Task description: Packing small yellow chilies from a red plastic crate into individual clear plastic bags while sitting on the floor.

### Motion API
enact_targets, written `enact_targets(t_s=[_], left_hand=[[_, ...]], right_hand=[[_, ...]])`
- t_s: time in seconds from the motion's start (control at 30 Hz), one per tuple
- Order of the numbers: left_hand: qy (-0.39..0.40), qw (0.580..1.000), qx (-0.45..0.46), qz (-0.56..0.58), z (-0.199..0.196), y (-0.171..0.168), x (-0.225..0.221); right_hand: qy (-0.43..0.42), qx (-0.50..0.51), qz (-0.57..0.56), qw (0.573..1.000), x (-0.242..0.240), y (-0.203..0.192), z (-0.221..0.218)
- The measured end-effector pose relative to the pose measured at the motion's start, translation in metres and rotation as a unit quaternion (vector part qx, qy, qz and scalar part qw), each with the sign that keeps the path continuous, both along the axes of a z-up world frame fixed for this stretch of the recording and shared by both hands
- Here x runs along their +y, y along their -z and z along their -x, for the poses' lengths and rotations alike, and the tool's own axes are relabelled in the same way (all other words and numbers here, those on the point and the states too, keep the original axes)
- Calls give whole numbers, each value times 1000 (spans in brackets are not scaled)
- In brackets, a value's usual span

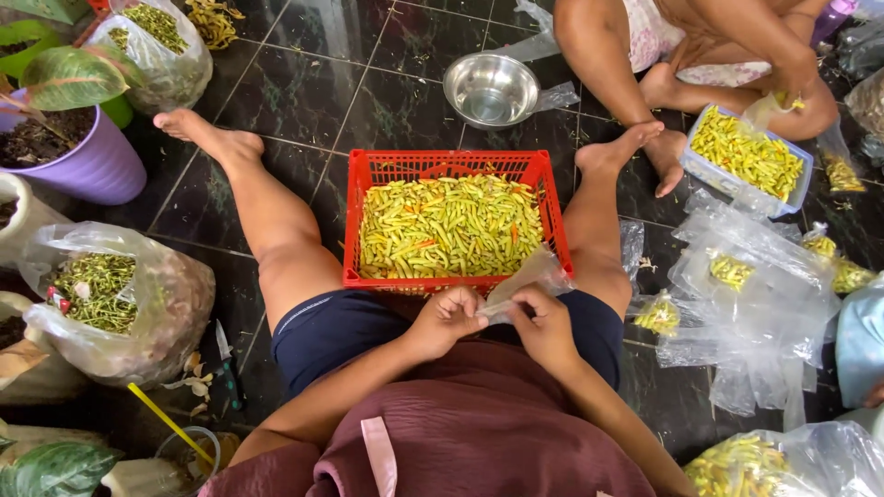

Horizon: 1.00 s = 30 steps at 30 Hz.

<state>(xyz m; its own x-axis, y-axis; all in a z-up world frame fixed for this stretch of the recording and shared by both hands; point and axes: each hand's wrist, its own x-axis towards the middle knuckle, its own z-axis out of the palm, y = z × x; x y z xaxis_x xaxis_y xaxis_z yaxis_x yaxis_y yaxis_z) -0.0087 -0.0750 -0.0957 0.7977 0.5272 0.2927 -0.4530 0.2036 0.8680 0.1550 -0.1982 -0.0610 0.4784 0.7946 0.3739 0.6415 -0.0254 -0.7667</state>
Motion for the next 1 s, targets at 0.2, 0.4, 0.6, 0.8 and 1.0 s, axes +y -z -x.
enact_targets(t_s=[0.2, 0.4, 0.6, 0.8, 1.0], left_hand=[[12, 960, 136, -244, -1, 3, -6], [-110, 955, 180, -207, -4, 6, 1], [38, 995, 71, -56, 0, -6, -9], [-37, 894, 175, -411, 9, -66, 4], [-60, 981, 164, 78, -10, 32, 12]], right_hand=[[79, -50, -10, 996, -6, -1, 1], [17, 193, 21, 981, -3, 6, 24], [57, 81, 104, 990, 4, 25, 3], [-17, 483, 3, 876, 4, 18, 5], [-182, 413, 74, 889, 5, 39, -5]])
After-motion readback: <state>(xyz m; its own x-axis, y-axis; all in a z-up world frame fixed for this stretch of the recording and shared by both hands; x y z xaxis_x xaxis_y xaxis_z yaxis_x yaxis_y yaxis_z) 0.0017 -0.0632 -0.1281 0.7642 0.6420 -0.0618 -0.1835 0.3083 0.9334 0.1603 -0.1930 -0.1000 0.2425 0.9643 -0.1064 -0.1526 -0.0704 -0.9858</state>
